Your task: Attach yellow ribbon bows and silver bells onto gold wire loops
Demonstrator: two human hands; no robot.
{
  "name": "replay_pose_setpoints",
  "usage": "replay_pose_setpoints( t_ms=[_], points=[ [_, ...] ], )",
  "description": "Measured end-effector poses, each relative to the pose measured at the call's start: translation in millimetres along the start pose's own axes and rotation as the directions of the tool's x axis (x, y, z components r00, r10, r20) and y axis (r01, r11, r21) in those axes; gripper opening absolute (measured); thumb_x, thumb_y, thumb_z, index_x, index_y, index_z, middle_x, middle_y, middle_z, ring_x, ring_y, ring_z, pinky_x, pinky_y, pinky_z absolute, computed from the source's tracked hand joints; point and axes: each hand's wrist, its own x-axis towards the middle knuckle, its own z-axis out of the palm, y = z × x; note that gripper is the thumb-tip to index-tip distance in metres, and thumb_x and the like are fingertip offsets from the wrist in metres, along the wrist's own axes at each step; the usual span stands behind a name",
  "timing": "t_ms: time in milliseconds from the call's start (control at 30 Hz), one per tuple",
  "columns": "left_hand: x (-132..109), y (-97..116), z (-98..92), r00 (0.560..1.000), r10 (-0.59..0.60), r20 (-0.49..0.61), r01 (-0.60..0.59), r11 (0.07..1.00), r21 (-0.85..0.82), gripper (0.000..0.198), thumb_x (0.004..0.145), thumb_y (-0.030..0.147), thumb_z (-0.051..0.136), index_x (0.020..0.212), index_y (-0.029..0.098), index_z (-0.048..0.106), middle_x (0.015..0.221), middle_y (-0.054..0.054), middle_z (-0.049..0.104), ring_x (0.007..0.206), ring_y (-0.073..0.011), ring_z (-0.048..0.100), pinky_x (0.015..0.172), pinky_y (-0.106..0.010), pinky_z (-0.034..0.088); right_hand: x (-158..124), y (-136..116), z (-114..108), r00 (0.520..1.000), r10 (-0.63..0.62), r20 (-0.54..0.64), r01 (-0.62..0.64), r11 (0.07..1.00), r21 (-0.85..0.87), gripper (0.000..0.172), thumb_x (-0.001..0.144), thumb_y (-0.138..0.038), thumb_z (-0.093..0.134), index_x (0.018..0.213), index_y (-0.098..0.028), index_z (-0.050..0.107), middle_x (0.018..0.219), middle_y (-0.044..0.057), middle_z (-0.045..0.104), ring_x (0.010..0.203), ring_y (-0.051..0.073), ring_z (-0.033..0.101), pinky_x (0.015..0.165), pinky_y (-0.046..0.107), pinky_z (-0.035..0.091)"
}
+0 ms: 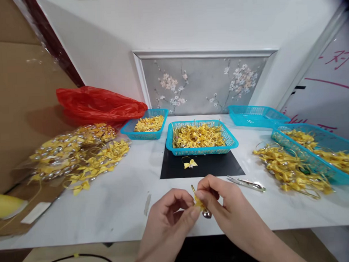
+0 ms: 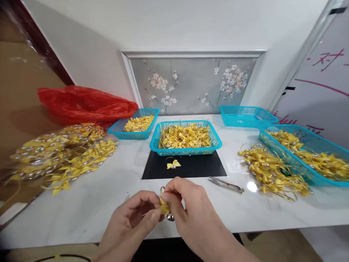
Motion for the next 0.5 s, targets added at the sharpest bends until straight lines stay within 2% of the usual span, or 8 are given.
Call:
replay_pose_setpoints(
  t_ms=[100,167,233,367,433,500],
  points=[
    [3,1,4.8,1.0,-0.01,0.008,0.01,1.0,0.005,0.017,0.076,0.031,0.076,0.072,0.018,0.065,0.069,0.003,0.063,0.068,-0.0113,0.057,0.064,-0.018,0.045,2,-2,1,1.0,0.012,0.008,-0.012,1.0,0.005,0.018,0.091,-0.02,0.049,0.074,-0.021,0.052,0.064,-0.004,0.053,0.06,0.012,0.049,0.054,0.021,0.036],
    [4,0,7.7,0.996,-0.067,0.05,0.07,0.996,-0.049,0.018,0.077,0.03,0.074,0.07,0.017,0.065,0.069,0.002,0.064,0.069,-0.0115,0.057,0.066,-0.02,0.047,4,-2,-1,0.998,0.04,0.043,-0.042,0.998,0.042,0.02,0.092,-0.022,0.048,0.073,-0.021,0.052,0.064,-0.004,0.054,0.061,0.012,0.05,0.053,0.021,0.036],
    [6,-1,8.9,0.987,-0.144,0.075,0.155,0.971,-0.184,0.019,0.078,0.029,0.074,0.069,0.016,0.065,0.07,0.001,0.065,0.068,-0.0114,0.057,0.067,-0.021,0.049,6,-1,-5,0.997,0.046,0.056,-0.05,0.996,0.073,0.023,0.094,-0.026,0.045,0.073,-0.02,0.053,0.066,-0.003,0.054,0.062,0.012,0.05,0.055,0.021,0.037],
    [7,-5,7.0,0.968,-0.241,0.067,0.242,0.838,-0.488,0.017,0.074,0.024,0.079,0.068,0.016,0.066,0.072,0.001,0.065,0.066,-0.0096,0.057,0.065,-0.021,0.053,8,4,-17,0.998,0.051,-0.038,-0.048,0.995,0.087,0.029,0.097,-0.037,0.04,0.08,-0.02,0.057,0.07,-0.002,0.052,0.065,0.013,0.046,0.059,0.024,0.037],
    [7,-5,5.8,0.961,-0.271,0.047,0.252,0.8,-0.545,0.015,0.072,0.023,0.08,0.07,0.016,0.068,0.073,0.0,0.065,0.065,-0.0089,0.057,0.065,-0.021,0.054,6,6,-21,0.996,0.084,-0.013,-0.082,0.992,0.099,0.031,0.097,-0.039,0.039,0.079,-0.02,0.056,0.068,-0.003,0.048,0.062,0.013,0.043,0.057,0.024,0.035],
    [7,-4,5.5,0.959,-0.281,0.044,0.258,0.789,-0.558,0.014,0.073,0.023,0.08,0.071,0.016,0.068,0.075,0.0,0.065,0.066,-0.0092,0.057,0.067,-0.023,0.056,4,6,-21,0.991,0.116,0.059,-0.123,0.985,0.123,0.028,0.095,-0.037,0.043,0.077,-0.019,0.055,0.066,-0.004,0.046,0.061,0.012,0.042,0.055,0.024,0.034]
  ],
)
